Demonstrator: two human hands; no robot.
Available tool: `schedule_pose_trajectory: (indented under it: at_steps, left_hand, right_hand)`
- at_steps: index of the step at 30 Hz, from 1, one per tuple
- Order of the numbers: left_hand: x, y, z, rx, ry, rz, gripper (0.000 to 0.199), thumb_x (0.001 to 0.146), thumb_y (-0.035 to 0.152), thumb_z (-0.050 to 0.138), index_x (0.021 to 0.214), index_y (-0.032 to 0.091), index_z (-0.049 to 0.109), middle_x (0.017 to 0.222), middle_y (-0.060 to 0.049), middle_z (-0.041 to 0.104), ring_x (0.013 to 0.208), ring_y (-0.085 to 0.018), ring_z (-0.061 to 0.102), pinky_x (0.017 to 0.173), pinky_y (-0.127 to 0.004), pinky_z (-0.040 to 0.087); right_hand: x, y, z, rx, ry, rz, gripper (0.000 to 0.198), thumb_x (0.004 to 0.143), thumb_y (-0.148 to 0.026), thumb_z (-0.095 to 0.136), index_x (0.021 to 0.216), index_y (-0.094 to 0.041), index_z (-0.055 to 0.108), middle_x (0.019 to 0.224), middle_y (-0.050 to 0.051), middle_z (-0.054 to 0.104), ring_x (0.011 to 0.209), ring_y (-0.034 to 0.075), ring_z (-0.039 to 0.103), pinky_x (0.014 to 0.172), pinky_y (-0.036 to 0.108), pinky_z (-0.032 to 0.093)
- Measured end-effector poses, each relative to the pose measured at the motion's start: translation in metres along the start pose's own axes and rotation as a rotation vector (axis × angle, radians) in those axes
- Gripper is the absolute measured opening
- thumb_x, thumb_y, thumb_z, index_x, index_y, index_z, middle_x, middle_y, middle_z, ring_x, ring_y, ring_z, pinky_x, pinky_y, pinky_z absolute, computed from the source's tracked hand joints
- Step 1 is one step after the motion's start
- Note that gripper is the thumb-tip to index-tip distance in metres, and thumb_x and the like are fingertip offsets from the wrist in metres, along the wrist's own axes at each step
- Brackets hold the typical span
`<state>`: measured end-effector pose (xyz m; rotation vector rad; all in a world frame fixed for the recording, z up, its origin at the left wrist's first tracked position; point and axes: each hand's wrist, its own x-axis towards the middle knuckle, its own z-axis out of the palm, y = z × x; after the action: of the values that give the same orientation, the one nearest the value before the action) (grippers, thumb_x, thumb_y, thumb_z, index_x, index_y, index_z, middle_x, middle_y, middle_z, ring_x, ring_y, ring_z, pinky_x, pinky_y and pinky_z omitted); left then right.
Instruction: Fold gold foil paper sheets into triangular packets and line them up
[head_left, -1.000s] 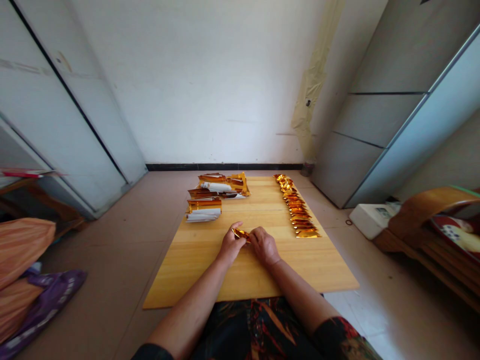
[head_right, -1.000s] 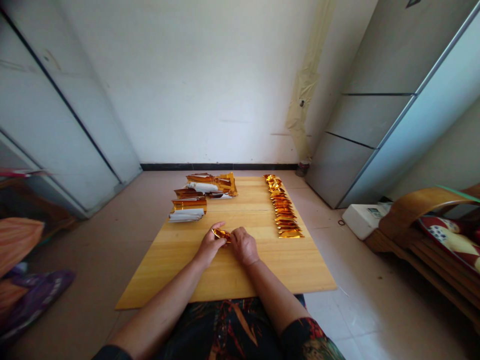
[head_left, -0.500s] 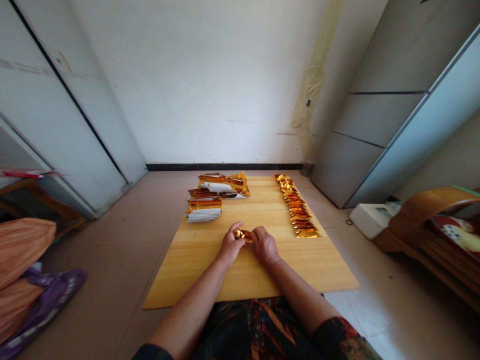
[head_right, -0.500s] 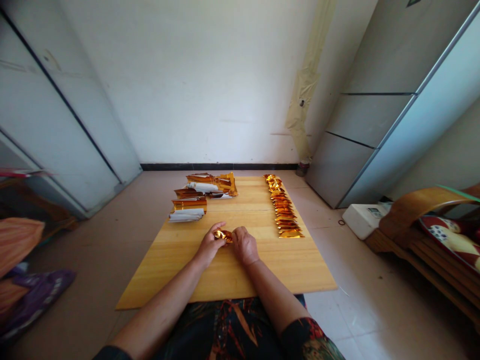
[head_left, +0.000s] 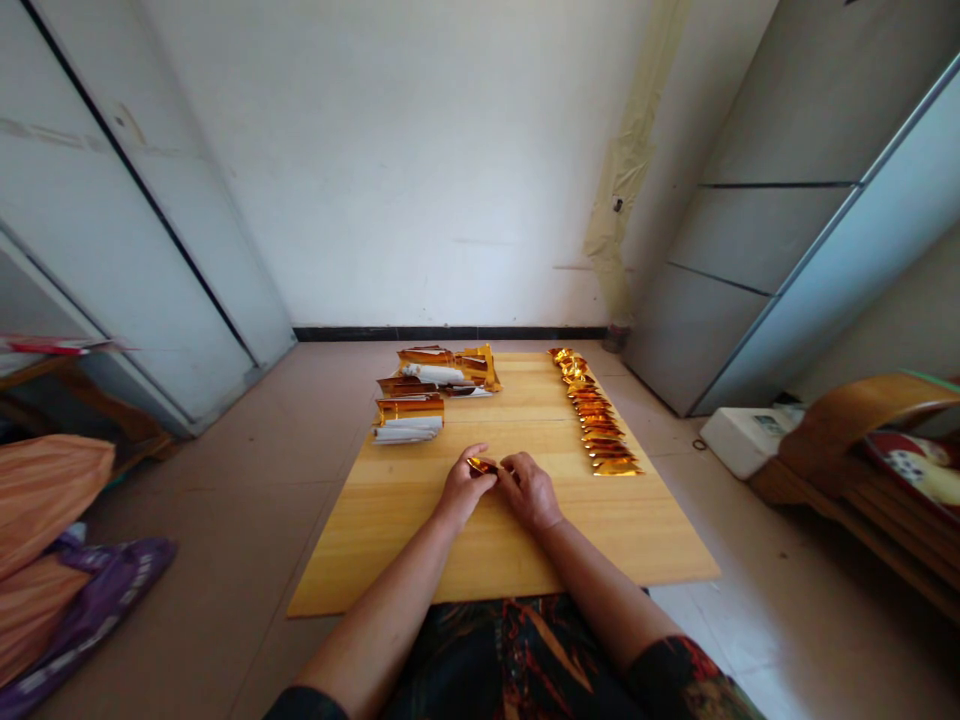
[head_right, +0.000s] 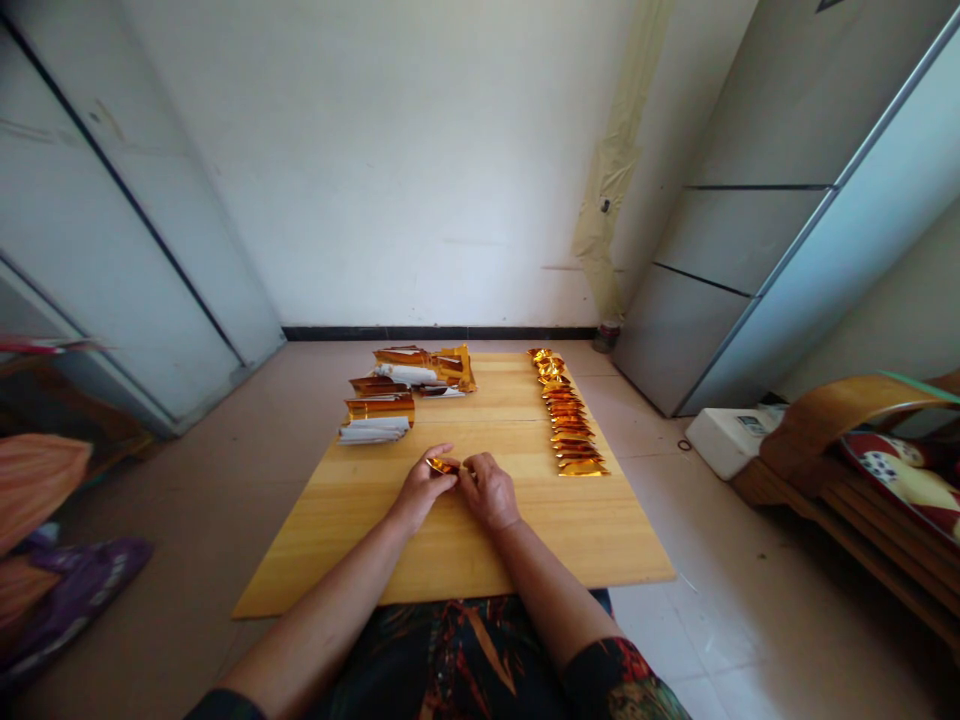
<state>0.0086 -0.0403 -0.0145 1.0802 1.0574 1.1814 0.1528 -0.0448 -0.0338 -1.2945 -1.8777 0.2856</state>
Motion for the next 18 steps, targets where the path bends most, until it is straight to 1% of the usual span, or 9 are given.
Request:
schedule_pose_trajectory:
  at_steps: [5, 8, 11, 13, 15, 18]
  left_hand:
    - [0.002, -0.005, 0.000, -0.024, 0.015, -0.003, 0.060, 0.057, 0.013, 0.065, 0.115, 0.016, 0.053, 0.087, -0.002, 0.064, 0.073, -0.013, 0.059, 0.069, -0.025, 0.047]
    - [0.005, -0.010, -0.001, 0.006, -0.001, 0.027, 0.059, 0.056, 0.012, 0.065, 0.114, 0.016, 0.056, 0.089, -0.003, 0.066, 0.078, -0.015, 0.060, 0.074, -0.026, 0.046]
    - [0.005, -0.009, -0.002, 0.056, -0.022, 0.039, 0.054, 0.056, 0.011, 0.064, 0.110, 0.015, 0.060, 0.097, -0.006, 0.067, 0.087, -0.017, 0.060, 0.079, -0.027, 0.046]
    - [0.003, -0.006, -0.002, 0.045, -0.045, 0.008, 0.053, 0.059, 0.013, 0.062, 0.111, 0.014, 0.060, 0.100, -0.007, 0.067, 0.088, -0.018, 0.061, 0.078, -0.027, 0.047]
    - [0.002, -0.003, -0.003, -0.009, -0.075, -0.041, 0.054, 0.062, 0.016, 0.059, 0.116, 0.014, 0.059, 0.098, -0.007, 0.067, 0.084, -0.018, 0.061, 0.072, -0.027, 0.049]
    - [0.000, -0.002, -0.003, -0.074, -0.097, -0.082, 0.058, 0.063, 0.018, 0.057, 0.121, 0.012, 0.056, 0.095, -0.007, 0.068, 0.077, -0.016, 0.061, 0.067, -0.026, 0.049]
  right_hand:
    - [-0.001, -0.001, -0.001, -0.009, 0.002, 0.001, 0.014, 0.086, -0.025, 0.051, 0.094, -0.021, 0.061, 0.086, 0.003, 0.061, 0.071, 0.013, 0.058, 0.065, 0.022, 0.046]
    - [0.002, -0.004, -0.004, -0.012, 0.008, -0.052, 0.017, 0.086, -0.023, 0.052, 0.097, -0.022, 0.063, 0.091, 0.004, 0.062, 0.080, 0.014, 0.059, 0.072, 0.023, 0.047]
    - [0.004, -0.007, -0.006, 0.016, 0.004, -0.130, 0.020, 0.088, -0.021, 0.049, 0.098, -0.023, 0.066, 0.090, 0.005, 0.063, 0.087, 0.016, 0.058, 0.080, 0.026, 0.047]
    - [0.005, -0.007, -0.006, 0.021, -0.006, -0.147, 0.022, 0.089, -0.021, 0.047, 0.099, -0.023, 0.066, 0.089, 0.005, 0.063, 0.086, 0.016, 0.058, 0.079, 0.027, 0.047]
    - [0.005, -0.007, -0.005, 0.010, -0.017, -0.144, 0.023, 0.090, -0.021, 0.046, 0.101, -0.023, 0.067, 0.087, 0.005, 0.064, 0.084, 0.016, 0.058, 0.077, 0.027, 0.047]
    - [0.005, -0.007, -0.005, -0.018, -0.020, -0.116, 0.023, 0.091, -0.022, 0.045, 0.096, -0.022, 0.067, 0.083, 0.005, 0.062, 0.080, 0.015, 0.057, 0.075, 0.026, 0.046]
